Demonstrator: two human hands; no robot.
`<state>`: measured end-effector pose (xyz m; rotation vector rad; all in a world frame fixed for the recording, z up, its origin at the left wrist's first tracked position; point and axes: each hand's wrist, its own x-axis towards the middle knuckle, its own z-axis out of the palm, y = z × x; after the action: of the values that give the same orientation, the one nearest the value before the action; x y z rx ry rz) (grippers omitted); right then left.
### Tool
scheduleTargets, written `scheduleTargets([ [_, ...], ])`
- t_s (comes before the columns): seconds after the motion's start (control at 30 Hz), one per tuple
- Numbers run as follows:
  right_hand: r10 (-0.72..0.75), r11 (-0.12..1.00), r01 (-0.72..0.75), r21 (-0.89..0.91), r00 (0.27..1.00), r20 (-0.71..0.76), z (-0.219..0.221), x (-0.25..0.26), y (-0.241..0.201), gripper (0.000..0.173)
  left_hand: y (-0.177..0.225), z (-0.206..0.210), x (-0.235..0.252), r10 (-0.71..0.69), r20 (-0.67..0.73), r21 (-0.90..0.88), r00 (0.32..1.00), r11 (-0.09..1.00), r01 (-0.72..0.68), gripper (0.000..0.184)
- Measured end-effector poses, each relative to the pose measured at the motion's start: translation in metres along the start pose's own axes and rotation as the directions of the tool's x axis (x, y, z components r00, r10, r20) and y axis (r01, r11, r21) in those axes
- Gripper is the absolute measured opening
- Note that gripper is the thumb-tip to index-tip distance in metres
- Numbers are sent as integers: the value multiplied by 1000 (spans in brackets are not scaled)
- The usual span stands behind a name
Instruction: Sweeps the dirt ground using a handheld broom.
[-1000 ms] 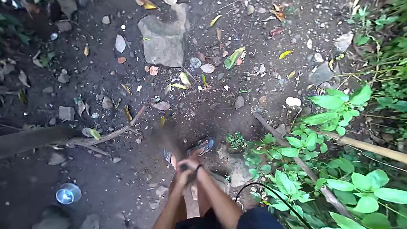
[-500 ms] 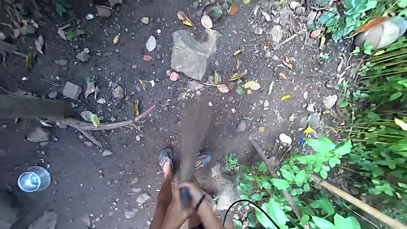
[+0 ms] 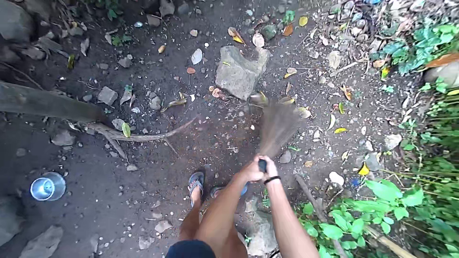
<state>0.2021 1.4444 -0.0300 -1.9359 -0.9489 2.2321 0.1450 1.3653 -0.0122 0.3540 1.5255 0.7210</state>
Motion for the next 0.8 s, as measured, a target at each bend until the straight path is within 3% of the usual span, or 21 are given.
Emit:
scheduleTargets([
  [0.1,-131,990,134,52,990,-51,-35,-46,-28,13,30,26,-21,194,60,114,979,973,-200,120],
  [0.17,-173,985,172,-31,984,-47,-52,-108,-46,21,55,41,-79,264,155,4,952,964,-267,120],
  [0.2,-156,985,152,-80,987,-43,-59,-143,-51,22,62,41,-114,293,227,-109,929,955,-275,109],
  [0.27,-98,981,95,-171,995,-9,-75,-204,-54,18,59,32,-176,279,283,-329,918,927,-181,65],
  [0.3,-56,976,63,-206,998,39,-85,-229,-54,12,51,25,-198,221,217,-402,951,908,-120,50],
  [0.37,54,962,-6,-275,984,168,-100,-281,-53,24,36,11,-234,70,-34,-577,997,813,-77,57],
  [0.43,166,927,-40,-373,935,313,-106,-330,-52,40,33,-9,-269,-21,-205,-763,978,630,-146,70],
  [0.5,230,864,29,-502,865,446,-99,-365,-48,42,55,-29,-307,-71,-316,-859,946,446,-253,80],
  [0.6,171,632,324,-704,828,534,-68,-388,-40,38,82,-35,-354,-172,-547,-830,819,238,-505,69],
  [0.7,61,341,536,-772,807,587,-25,-386,-45,71,85,-25,-375,-212,-701,-708,681,93,-700,59],
  [0.73,-15,297,597,-745,783,621,-6,-387,-51,82,89,-24,-379,-199,-742,-663,640,78,-744,58],
  [0.8,-194,210,697,-685,717,670,31,-404,-67,86,97,-19,-386,-139,-808,-585,573,70,-808,58],
])
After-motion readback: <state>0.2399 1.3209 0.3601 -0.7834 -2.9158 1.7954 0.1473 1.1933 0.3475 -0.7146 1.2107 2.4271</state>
